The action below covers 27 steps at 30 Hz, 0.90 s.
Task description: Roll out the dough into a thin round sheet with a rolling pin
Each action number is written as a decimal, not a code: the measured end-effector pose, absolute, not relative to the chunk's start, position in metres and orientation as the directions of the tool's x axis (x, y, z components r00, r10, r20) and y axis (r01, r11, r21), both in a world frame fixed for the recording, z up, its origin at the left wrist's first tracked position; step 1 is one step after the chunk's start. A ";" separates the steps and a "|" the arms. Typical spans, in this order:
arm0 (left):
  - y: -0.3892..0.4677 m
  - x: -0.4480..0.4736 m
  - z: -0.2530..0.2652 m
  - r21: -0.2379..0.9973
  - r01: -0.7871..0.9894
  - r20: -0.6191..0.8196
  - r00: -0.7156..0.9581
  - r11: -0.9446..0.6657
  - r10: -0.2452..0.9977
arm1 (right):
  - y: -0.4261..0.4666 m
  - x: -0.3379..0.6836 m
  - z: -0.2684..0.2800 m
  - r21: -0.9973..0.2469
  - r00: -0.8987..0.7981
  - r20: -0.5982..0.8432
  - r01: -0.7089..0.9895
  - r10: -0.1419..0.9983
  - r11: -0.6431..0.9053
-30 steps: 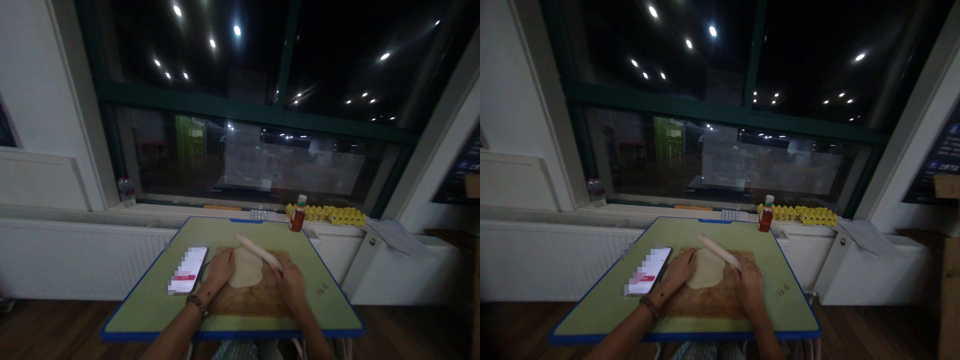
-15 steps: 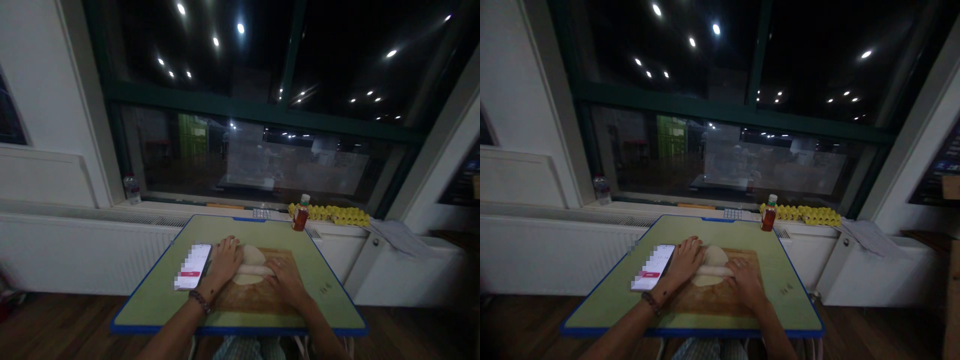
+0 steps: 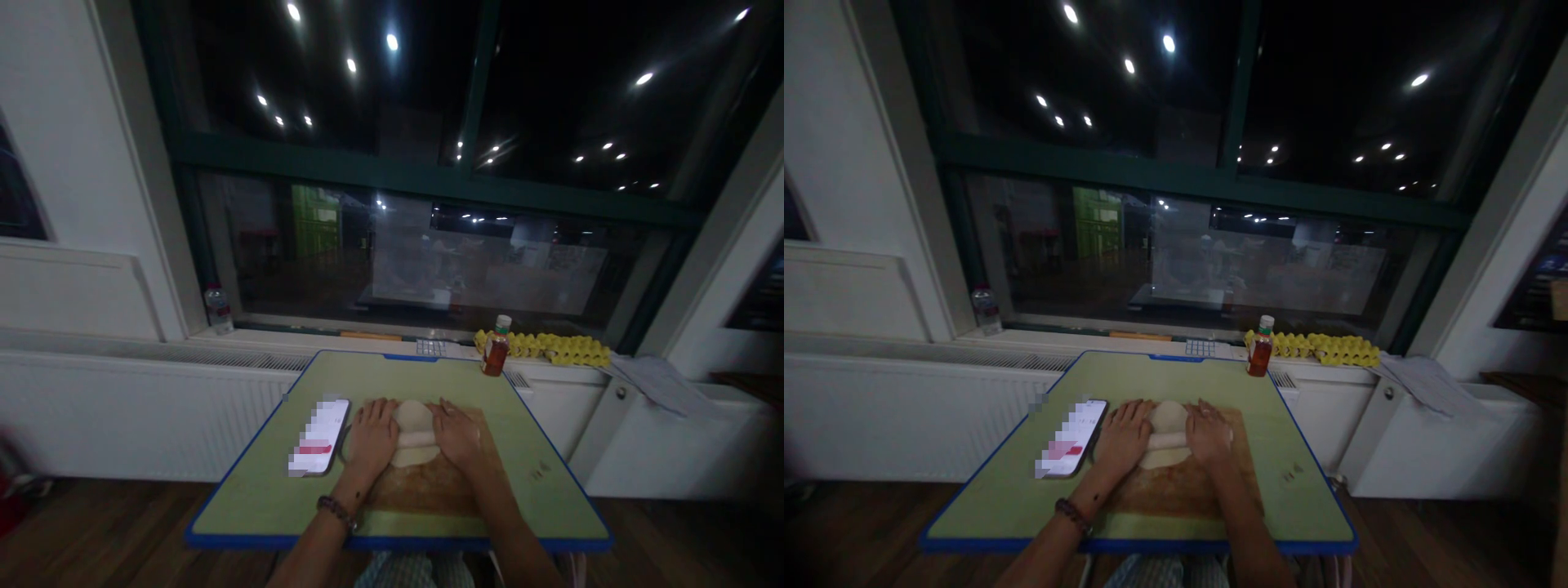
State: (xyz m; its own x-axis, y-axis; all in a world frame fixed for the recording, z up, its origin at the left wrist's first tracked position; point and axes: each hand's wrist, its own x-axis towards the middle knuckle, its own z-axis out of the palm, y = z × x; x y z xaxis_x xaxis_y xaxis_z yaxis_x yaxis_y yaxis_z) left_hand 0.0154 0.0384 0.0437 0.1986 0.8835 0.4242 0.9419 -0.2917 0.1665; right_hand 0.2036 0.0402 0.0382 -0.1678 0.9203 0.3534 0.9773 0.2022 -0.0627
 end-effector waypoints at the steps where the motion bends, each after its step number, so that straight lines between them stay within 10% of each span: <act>1: 0.036 0.016 0.042 0.165 0.941 0.430 0.200 -0.294 0.880 | 0.038 0.204 0.035 -0.060 -0.177 0.384 0.974 0.906 0.216; 27: -0.005 0.004 0.021 0.061 0.891 0.339 0.405 -0.450 0.849 | -0.024 0.204 0.013 -0.083 -0.151 0.418 0.976 0.896 0.204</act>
